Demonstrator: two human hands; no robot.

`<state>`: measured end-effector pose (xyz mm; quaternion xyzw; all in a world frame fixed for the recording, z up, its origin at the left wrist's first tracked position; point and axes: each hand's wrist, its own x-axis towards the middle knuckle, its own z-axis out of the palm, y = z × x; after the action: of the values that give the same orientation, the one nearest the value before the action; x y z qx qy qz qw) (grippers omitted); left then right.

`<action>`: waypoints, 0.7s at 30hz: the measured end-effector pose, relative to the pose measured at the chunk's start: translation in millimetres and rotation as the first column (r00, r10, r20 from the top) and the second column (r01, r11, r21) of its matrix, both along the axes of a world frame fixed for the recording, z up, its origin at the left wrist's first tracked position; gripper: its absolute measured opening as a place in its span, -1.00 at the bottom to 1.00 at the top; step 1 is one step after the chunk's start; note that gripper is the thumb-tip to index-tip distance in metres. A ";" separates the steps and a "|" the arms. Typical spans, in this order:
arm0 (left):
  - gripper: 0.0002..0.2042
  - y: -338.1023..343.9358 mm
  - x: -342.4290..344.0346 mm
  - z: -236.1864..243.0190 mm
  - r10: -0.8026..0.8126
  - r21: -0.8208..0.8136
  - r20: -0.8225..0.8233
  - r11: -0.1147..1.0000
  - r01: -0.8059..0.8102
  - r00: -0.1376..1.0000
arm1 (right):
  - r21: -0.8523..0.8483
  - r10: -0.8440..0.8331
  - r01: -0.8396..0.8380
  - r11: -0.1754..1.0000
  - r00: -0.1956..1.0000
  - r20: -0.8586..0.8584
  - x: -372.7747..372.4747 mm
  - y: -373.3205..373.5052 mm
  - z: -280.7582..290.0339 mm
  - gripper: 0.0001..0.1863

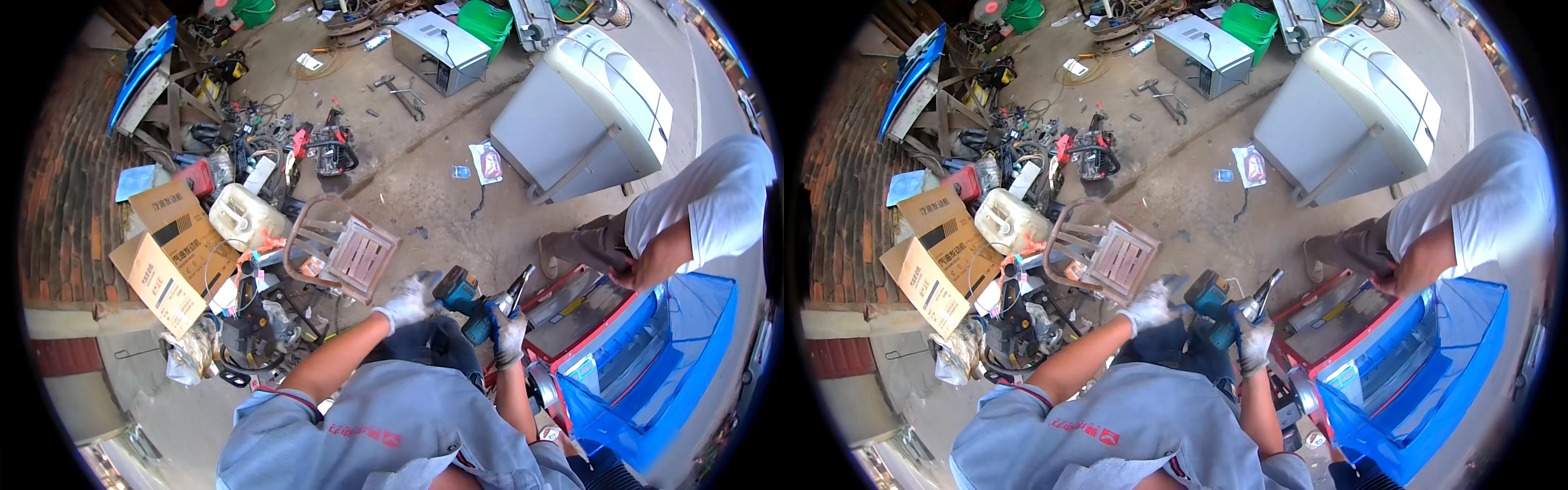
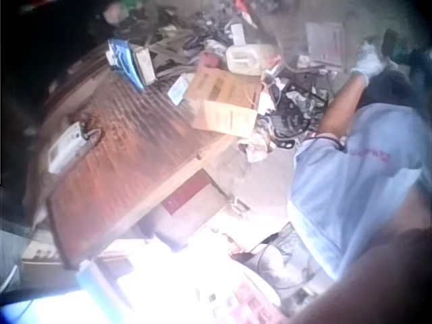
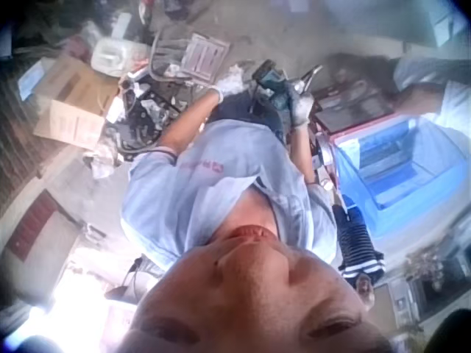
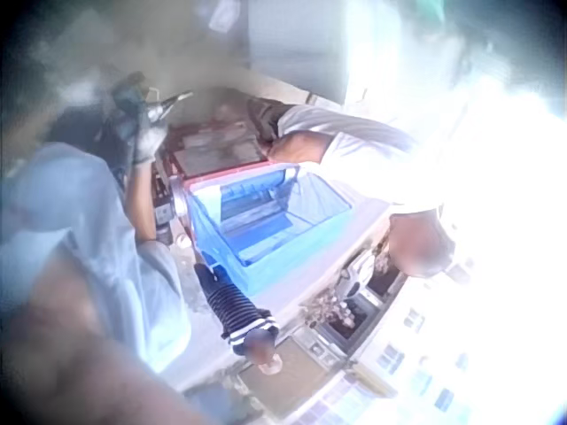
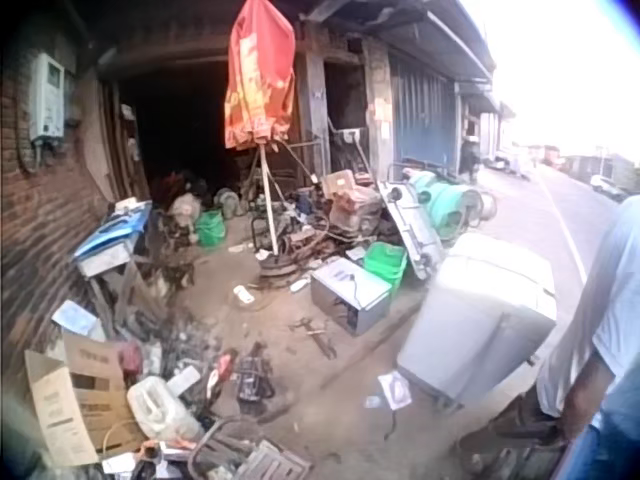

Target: The person removes the engine cover of a red and blue three-wheeled vehicle and uses a socket wrench and an impact driver to loosen and remove bolts from the engine and frame. The person works on the engine assembly while two bystanders watch.

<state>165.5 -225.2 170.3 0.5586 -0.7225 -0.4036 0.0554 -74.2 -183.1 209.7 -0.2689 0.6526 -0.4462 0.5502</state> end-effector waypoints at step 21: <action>-0.65 -93.0 228.4 -153.4 0.926 0.802 0.342 -0.378 -0.463 -0.163 | 0.366 0.711 -0.622 0.693 0.502 -0.493 252.5 -717.0 -276.4 -0.28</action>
<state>394.0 -318.2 16.9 0.7009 0.2328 -0.6164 0.2733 178.3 -900.1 -66.7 -0.5867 0.6657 -0.0422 0.4593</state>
